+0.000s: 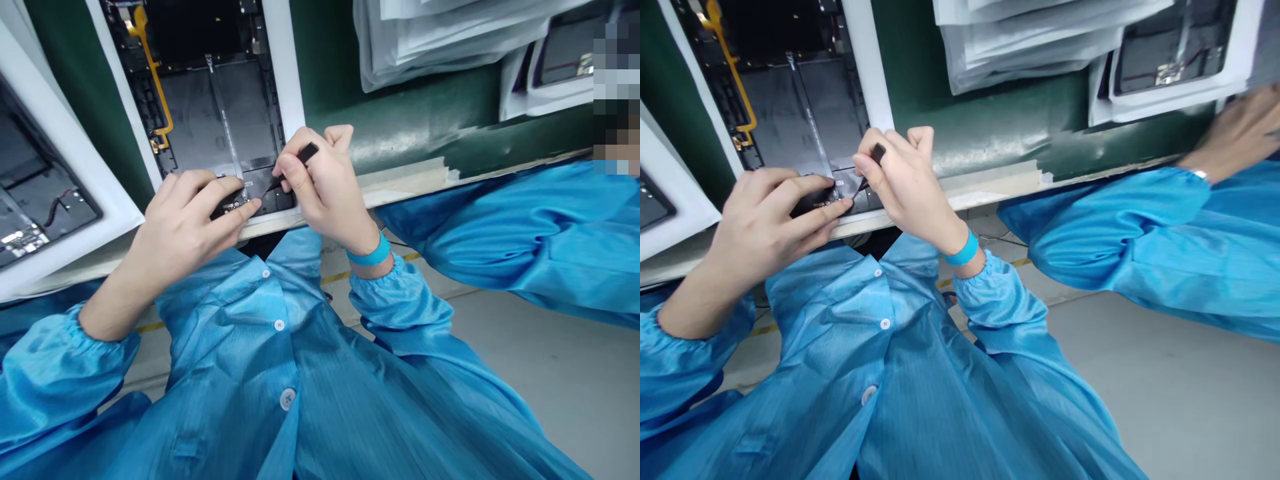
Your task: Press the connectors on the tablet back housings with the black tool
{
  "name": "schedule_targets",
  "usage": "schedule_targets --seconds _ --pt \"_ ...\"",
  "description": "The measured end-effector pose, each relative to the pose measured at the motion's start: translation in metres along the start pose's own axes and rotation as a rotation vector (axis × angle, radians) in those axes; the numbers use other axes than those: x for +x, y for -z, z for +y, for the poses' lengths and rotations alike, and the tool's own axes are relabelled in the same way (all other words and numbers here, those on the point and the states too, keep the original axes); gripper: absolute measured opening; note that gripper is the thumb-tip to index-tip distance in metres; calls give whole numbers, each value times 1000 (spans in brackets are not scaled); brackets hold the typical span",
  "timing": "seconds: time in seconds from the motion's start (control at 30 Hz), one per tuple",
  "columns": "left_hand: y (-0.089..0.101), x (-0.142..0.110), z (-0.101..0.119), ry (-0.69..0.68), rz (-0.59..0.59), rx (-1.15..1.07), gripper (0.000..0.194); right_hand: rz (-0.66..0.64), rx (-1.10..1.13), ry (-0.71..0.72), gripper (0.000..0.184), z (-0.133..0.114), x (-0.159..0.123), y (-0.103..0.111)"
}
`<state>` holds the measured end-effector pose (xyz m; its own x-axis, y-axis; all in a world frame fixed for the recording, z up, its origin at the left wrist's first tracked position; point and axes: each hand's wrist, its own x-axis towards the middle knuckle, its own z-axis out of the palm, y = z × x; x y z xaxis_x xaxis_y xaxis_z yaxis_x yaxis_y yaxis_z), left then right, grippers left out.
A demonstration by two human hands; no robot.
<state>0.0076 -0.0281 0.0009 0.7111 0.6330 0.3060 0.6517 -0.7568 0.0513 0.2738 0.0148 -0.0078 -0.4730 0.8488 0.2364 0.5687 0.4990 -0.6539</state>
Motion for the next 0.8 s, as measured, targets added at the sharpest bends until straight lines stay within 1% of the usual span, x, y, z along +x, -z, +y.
schedule_targets --seconds 0.3,0.4,0.5,0.6,0.67,0.8 --pt "4 7 0 -41 20 -86 29 64 0 -83 52 0 -3 -3" --pt "6 11 2 -30 -5 -95 25 73 34 -105 54 3 -5 -3" --pt "7 16 4 -1 -71 -76 22 80 79 -125 54 7 -7 -4" --pt "7 22 7 34 -128 -60 28 89 112 -116 57 9 -9 -4" --pt "7 26 8 48 -142 -51 32 95 126 -110 59 9 -9 -5" --pt "9 31 8 35 -152 -30 33 104 106 -108 61 9 -8 -6"
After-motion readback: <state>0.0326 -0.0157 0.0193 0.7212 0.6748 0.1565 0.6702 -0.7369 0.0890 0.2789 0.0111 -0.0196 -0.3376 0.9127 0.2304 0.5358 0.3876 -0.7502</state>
